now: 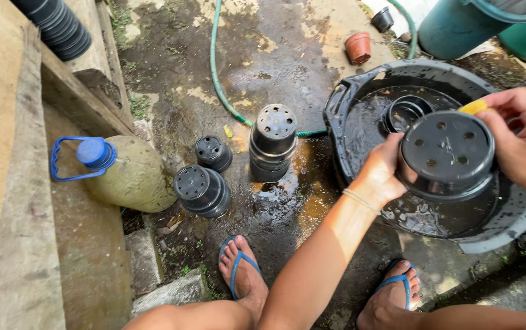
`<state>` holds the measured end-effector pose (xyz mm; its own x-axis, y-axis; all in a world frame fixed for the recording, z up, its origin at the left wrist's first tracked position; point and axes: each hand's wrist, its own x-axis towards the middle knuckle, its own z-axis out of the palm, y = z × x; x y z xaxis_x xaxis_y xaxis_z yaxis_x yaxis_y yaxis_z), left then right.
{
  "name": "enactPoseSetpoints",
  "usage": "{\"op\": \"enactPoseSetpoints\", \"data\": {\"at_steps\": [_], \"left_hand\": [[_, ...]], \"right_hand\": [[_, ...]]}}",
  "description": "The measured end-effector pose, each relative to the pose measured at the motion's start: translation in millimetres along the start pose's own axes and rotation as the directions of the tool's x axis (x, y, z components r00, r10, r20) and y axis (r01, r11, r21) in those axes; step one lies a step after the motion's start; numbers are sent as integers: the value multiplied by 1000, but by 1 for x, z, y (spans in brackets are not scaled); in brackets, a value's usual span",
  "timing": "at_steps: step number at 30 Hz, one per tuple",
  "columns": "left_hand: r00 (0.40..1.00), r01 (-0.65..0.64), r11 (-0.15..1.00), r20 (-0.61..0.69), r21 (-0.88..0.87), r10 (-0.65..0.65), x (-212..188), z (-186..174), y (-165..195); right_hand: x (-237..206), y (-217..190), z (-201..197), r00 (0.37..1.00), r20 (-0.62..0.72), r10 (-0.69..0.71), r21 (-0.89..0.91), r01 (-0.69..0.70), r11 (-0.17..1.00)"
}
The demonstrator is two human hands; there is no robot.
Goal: The person scrubs black plastic plant pots one at a time with a yellow sponge in a large water-filled basin, dips them in the water, and stacks the cleaned pots on the ground beside the basin.
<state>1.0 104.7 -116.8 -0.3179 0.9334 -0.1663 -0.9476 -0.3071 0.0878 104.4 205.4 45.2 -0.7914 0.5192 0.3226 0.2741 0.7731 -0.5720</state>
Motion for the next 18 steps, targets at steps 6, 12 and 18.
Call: {"op": "enactPoseSetpoints", "data": {"at_steps": [6, 12, 18], "left_hand": [[851, -372, 736, -108, 566, 514, -4, 1, 33], [782, -497, 288, 279, 818, 558, -17, 0, 55], [718, -522, -115, 507, 845, 477, -50, 29, 40]], "right_hand": [[-17, 3, -10, 944, 274, 183, 74, -211, 975], [-15, -11, -1, 897, 282, 342, 9, -359, 933], [-27, -59, 18, 985, 133, 111, -115, -96, 989]]}}
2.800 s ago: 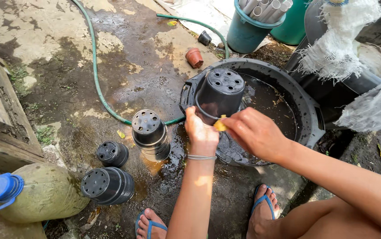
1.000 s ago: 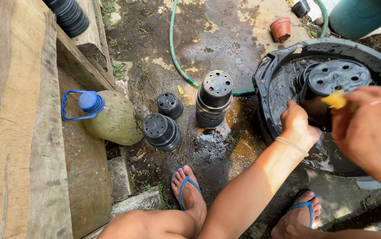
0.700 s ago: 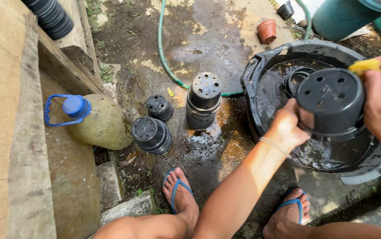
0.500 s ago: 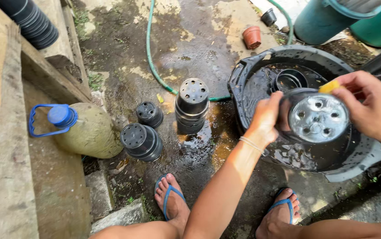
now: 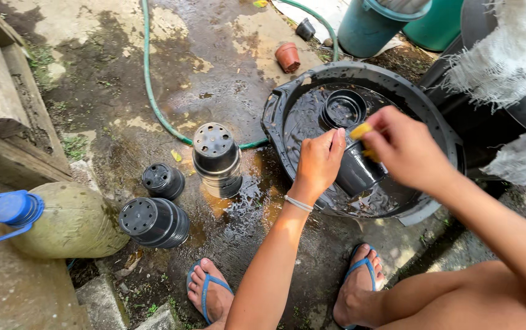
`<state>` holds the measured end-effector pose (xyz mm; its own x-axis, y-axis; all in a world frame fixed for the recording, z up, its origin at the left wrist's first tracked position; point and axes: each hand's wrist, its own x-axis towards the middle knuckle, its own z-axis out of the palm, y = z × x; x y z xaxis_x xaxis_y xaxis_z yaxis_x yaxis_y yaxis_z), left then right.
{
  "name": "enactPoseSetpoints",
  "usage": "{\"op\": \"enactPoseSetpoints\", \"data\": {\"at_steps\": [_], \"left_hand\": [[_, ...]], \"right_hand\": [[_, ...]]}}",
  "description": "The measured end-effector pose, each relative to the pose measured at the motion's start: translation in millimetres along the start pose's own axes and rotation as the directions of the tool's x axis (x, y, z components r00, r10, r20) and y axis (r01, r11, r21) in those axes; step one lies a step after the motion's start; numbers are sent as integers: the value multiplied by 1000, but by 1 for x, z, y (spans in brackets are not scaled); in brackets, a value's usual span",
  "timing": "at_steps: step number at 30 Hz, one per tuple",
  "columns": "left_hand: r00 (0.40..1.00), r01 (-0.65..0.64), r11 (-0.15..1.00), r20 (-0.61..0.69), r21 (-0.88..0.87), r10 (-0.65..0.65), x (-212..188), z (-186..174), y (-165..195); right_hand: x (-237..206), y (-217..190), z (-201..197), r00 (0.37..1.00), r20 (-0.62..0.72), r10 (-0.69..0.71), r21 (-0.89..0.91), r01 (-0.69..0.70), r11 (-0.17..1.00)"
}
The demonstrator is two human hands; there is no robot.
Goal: The person scrubs black plastic plant pots one at a time with a yellow sponge in a large water-filled basin, dips them in the water, and stacks the cleaned pots on the ground beside the basin.
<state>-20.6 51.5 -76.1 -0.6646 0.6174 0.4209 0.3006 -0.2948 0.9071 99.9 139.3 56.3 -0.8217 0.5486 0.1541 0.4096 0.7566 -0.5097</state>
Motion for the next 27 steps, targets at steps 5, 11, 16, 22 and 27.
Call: {"op": "enactPoseSetpoints", "data": {"at_steps": [5, 11, 16, 22, 27], "left_hand": [[999, -11, 999, -40, 49, 13, 0, -8, 30], [998, -57, 998, -27, 36, 58, 3, -14, 50], [978, -24, 984, -202, 178, 60, 5, -14, 44], [953, 58, 980, -302, 190, 2, 11, -26, 34], [968, -24, 994, -247, 105, 50, 12, -30, 44]], "right_hand": [[-3, -17, 11, 926, -98, -365, -179, 345, 921], [17, 0, -5, 987, -159, 25, 30, -20, 999], [3, -16, 0, 944, -78, -320, -66, 315, 947], [-11, -49, 15, 850, 111, -515, -206, 526, 825], [-7, -45, 3, 941, -40, -336, -182, 324, 928]]}}
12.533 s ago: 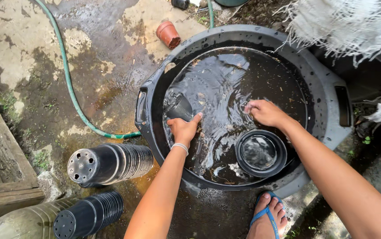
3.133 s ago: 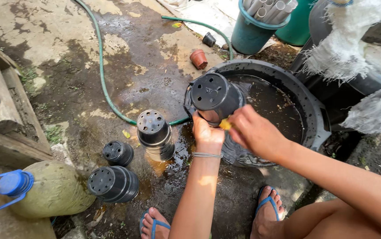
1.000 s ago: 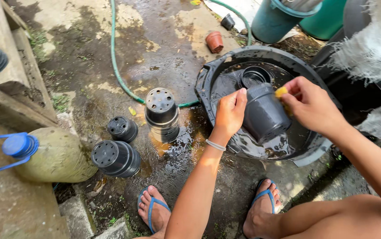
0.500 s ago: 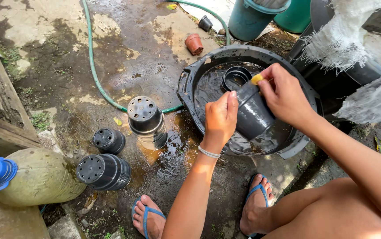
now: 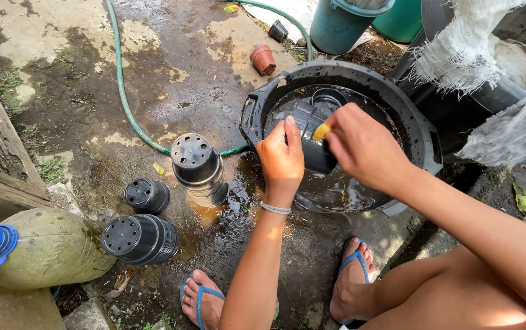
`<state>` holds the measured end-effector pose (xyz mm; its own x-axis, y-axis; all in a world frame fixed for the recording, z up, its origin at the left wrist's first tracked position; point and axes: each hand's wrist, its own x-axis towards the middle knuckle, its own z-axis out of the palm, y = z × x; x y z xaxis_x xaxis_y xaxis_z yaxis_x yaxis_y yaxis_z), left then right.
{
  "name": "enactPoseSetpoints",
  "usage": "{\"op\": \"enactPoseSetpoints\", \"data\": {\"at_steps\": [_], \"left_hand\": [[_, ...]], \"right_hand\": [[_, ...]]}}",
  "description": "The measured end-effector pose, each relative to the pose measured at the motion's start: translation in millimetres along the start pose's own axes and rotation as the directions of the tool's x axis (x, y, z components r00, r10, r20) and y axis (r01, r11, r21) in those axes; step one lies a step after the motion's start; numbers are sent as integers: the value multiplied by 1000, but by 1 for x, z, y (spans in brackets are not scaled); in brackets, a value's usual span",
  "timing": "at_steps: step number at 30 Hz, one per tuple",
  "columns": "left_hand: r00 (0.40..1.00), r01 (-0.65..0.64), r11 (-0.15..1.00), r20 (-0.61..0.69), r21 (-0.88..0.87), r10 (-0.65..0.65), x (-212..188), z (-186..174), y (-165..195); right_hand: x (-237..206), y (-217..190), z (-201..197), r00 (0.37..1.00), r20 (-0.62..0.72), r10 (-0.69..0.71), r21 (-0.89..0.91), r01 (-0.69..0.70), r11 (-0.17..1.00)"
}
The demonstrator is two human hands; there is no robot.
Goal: The person scrubs black plastic plant pots one at a time with a yellow sponge in a large water-filled basin, dips them in the water, and stacks the cleaned pots on the ground beside the basin.
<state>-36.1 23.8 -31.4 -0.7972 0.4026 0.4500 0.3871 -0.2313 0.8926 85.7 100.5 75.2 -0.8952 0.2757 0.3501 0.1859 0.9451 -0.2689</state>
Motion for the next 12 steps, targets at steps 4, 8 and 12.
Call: {"op": "enactPoseSetpoints", "data": {"at_steps": [4, 8, 12], "left_hand": [[999, -10, 1000, 31, 24, 9, 0, -3, 8], [998, 3, 1000, 59, 9, -4, -1, 3, 11], [994, -54, 997, 97, 51, 49, -4, 9, 17]], "right_hand": [[2, 15, -1, 986, 45, 159, 106, -163, 981], [5, 39, 6, 984, -59, 168, 14, -167, 986], [2, 62, 13, 937, -26, 349, 96, -345, 934]]}}
